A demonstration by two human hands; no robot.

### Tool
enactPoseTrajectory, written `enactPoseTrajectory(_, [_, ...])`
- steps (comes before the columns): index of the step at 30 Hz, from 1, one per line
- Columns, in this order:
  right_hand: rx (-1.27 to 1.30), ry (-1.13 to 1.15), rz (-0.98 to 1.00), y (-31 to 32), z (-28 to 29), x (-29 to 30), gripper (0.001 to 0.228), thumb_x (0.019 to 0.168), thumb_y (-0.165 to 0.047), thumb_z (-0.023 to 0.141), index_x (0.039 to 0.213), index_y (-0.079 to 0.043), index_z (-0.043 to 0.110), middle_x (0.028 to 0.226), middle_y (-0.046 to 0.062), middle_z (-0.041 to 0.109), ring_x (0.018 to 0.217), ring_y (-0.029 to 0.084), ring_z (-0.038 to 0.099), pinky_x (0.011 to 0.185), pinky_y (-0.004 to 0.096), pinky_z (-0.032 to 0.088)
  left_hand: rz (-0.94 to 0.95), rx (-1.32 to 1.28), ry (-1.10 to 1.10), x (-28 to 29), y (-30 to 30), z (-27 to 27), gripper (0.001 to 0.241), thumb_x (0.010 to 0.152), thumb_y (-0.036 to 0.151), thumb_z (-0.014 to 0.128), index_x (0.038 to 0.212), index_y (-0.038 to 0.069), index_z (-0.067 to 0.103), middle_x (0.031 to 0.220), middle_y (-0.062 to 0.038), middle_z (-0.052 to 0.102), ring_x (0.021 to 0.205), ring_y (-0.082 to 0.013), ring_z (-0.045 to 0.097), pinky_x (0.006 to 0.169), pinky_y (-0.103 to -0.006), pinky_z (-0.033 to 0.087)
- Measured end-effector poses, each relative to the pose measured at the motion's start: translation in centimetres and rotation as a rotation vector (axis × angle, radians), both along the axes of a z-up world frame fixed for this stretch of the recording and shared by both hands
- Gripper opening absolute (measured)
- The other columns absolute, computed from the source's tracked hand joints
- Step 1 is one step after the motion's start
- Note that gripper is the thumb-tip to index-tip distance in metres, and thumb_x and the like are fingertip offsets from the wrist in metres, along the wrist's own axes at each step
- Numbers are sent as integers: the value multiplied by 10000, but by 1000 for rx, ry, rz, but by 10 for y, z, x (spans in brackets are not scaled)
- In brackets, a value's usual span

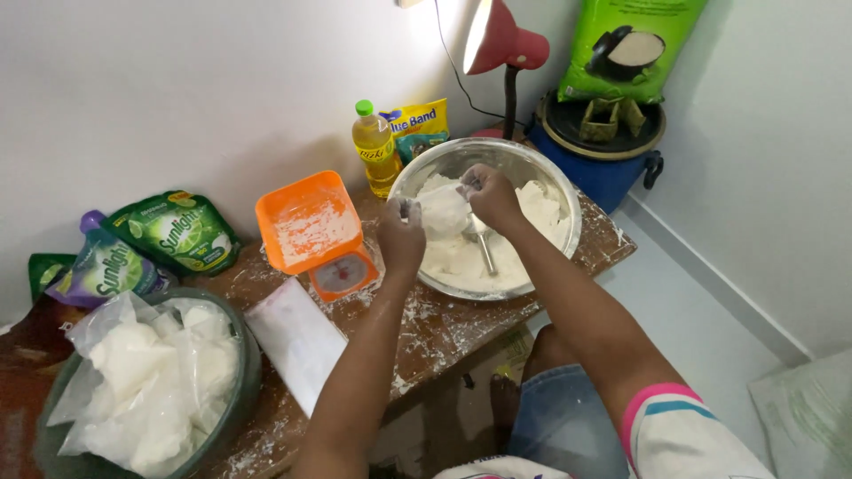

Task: Mixing and weighing white powder ingredients in a large bowl using a spoon and a small scale.

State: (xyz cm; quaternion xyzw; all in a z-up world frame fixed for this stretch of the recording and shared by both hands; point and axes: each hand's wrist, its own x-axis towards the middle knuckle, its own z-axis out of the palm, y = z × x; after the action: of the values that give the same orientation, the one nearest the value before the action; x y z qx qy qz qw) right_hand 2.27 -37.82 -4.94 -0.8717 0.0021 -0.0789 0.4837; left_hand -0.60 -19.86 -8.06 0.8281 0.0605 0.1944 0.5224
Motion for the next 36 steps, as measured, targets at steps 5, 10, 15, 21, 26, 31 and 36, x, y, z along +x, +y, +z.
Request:
enactPoseTrajectory(5, [-9, 71, -22, -3, -66, 7, 220, 933, -232, 716, 1103, -94, 737, 964, 154, 761, 969, 346, 734, 862, 436, 552, 2, -9, 68, -14, -3, -39, 183, 974, 256, 585, 969, 86, 654, 878, -150, 741, 894, -376, 732, 821, -493, 567])
enactPoseTrajectory(10, [-5, 164, -61, -7, -66, -25, 233, 948, -251, 712, 1113, -88, 734, 976, 148, 760, 970, 331, 729, 868, 443, 548, -11, 133, 17, -37, -12, -37, 135, 952, 198, 586, 905, 75, 616, 783, -177, 687, 819, -398, 726, 735, -496, 570])
enactPoseTrajectory(15, [-44, 157, -101, -9, -67, -40, 265, 932, -264, 698, 1145, -109, 719, 1040, 184, 757, 1032, 383, 716, 910, 476, 549, -105, 472, -232, -22, -19, -83, 105, 923, 193, 682, 983, 109, 659, 809, -100, 629, 813, -338, 696, 723, -452, 577])
enactPoseTrajectory(21, [-144, 300, -74, 3, -52, -59, 385, 858, -236, 738, 1215, -96, 697, 1101, 205, 766, 1111, 378, 716, 959, 494, 565, -91, 319, -200, -28, -23, -80, 217, 1041, 235, 592, 978, 65, 712, 736, -119, 637, 734, -325, 701, 638, -428, 577])
enactPoseTrajectory(26, [-151, 252, -61, -1, -73, -48, 320, 850, -139, 676, 1160, -85, 732, 1004, 210, 767, 1046, 403, 726, 910, 510, 567, -54, 288, -167, -32, -28, -77, 217, 1039, 245, 573, 1031, 56, 680, 741, -160, 628, 750, -379, 705, 645, -488, 585])
enactPoseTrajectory(31, [-48, 185, -31, -9, -78, -49, 277, 886, -178, 677, 1132, -76, 752, 928, 214, 763, 971, 411, 737, 855, 497, 562, -54, 251, -164, -38, -29, -81, 207, 1045, 243, 561, 1172, 82, 589, 775, -195, 664, 775, -411, 726, 677, -517, 592])
enactPoseTrajectory(36, [42, 189, -58, -13, -57, -60, 306, 886, -180, 700, 1161, -50, 735, 770, 137, 662, 818, 297, 671, 795, 443, 532, -54, 380, -111, -40, -31, -76, 216, 1092, 275, 464, 1053, 84, 558, 715, -175, 663, 694, -383, 734, 621, -498, 598])
